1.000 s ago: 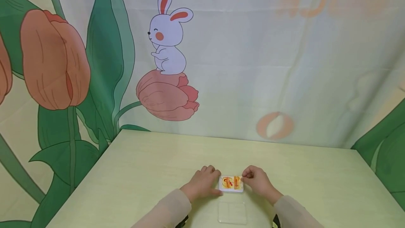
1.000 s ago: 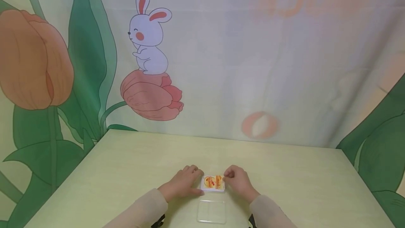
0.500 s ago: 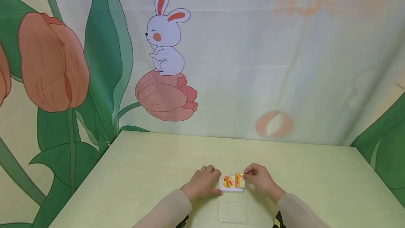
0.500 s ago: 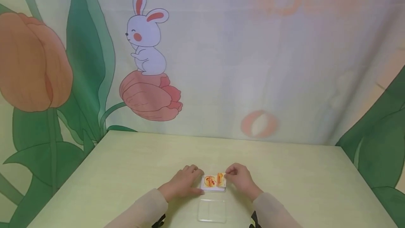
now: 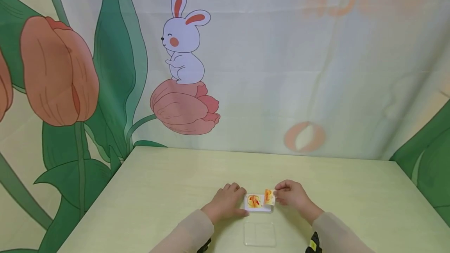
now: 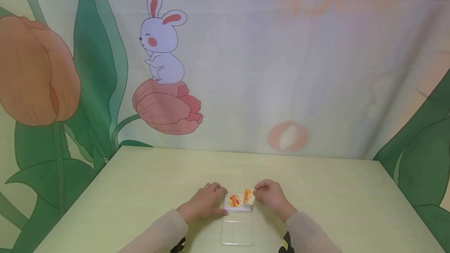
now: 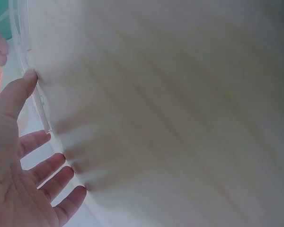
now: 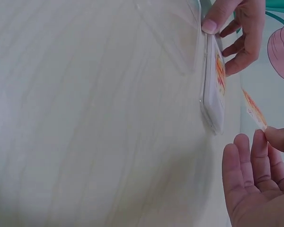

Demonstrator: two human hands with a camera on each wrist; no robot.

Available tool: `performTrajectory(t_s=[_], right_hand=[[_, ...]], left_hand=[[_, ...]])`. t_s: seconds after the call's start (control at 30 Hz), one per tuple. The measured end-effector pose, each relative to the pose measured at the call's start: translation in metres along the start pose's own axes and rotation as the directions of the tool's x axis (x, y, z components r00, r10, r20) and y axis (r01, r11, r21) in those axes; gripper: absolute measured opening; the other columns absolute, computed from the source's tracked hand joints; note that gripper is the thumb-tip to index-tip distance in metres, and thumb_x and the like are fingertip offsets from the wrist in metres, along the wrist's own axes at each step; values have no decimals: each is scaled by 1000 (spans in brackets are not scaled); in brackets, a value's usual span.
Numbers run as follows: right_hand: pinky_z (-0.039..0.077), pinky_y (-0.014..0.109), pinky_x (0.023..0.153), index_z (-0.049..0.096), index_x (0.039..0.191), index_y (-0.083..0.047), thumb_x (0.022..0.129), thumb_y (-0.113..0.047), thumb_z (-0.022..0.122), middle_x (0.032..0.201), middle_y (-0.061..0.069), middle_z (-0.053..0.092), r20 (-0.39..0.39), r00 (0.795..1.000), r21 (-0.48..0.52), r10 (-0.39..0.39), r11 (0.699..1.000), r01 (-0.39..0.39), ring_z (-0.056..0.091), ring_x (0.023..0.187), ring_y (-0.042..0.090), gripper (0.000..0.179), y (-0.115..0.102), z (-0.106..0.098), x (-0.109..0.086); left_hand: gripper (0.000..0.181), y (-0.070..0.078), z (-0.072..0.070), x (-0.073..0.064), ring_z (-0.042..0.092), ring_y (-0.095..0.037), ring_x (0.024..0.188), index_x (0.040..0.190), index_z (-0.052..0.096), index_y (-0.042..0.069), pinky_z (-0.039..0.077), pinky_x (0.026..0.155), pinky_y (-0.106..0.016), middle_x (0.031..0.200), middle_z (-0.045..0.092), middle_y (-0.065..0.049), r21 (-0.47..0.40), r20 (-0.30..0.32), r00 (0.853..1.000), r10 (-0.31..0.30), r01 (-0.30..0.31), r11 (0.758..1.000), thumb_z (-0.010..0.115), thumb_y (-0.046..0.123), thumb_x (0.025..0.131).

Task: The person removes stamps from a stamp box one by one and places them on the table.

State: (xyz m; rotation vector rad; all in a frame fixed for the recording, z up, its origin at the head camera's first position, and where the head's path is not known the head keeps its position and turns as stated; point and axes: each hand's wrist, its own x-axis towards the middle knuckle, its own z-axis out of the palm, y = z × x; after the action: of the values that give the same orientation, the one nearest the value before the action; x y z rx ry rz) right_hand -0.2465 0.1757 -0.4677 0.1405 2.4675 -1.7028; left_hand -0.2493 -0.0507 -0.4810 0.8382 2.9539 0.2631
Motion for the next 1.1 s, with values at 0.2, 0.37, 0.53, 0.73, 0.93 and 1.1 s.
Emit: performTrajectory(t_s=[0.2,0.37,0.53,0.73,0.93,1.1], right_hand=[[54,30,62,56,97,7,82,-2,62,78,7,60,-16,999,25,44,999,-43,59,62,14,18,1,-5,-1],[53,29,60,55,99,8,82,-2,61,79,8,60,-16,998,20,59,998,-59,57,61,14,20,6,-9,-2],[53,29,59,55,96,7,83,-2,60,77,7,60,-20,997,2,71,997,-71,57,60,14,17,10,-14,-4],[53,30,60,57,96,5,82,-3,61,80,8,61,-23,993,-20,116,993,-117,57,61,14,17,16,-20,-5],[53,29,60,56,97,5,83,-4,62,79,8,60,-10,990,-22,139,990,-139,57,63,15,18,23,-25,-5],[53,29,59,55,98,5,83,-3,62,79,8,61,-8,988,-6,156,988,-156,59,63,14,19,29,-26,-5]], left_hand=[[62,0,1,0,47,-22,109,124,51,17,44,85,-40,121,50,-5,1,7,1000,3,-3,1000,66,53,76],[62,0,0,0,47,-22,109,124,50,17,44,86,-40,121,50,-5,-2,9,1000,-1,1,1000,66,53,76],[63,-1,1,0,47,-23,110,124,50,17,43,86,-40,122,50,-5,-5,12,1000,-7,7,1000,66,53,75],[62,-1,2,0,47,-23,110,124,50,17,43,86,-40,122,49,-5,-7,12,1000,-7,7,1000,66,53,75],[62,-1,3,1,47,-23,109,124,50,17,43,86,-40,122,50,-5,-10,9,1000,-4,4,1000,67,53,75],[62,-2,3,2,47,-22,109,124,50,17,43,86,-40,121,50,-5,-10,3,1000,-2,2,1000,67,52,76]])
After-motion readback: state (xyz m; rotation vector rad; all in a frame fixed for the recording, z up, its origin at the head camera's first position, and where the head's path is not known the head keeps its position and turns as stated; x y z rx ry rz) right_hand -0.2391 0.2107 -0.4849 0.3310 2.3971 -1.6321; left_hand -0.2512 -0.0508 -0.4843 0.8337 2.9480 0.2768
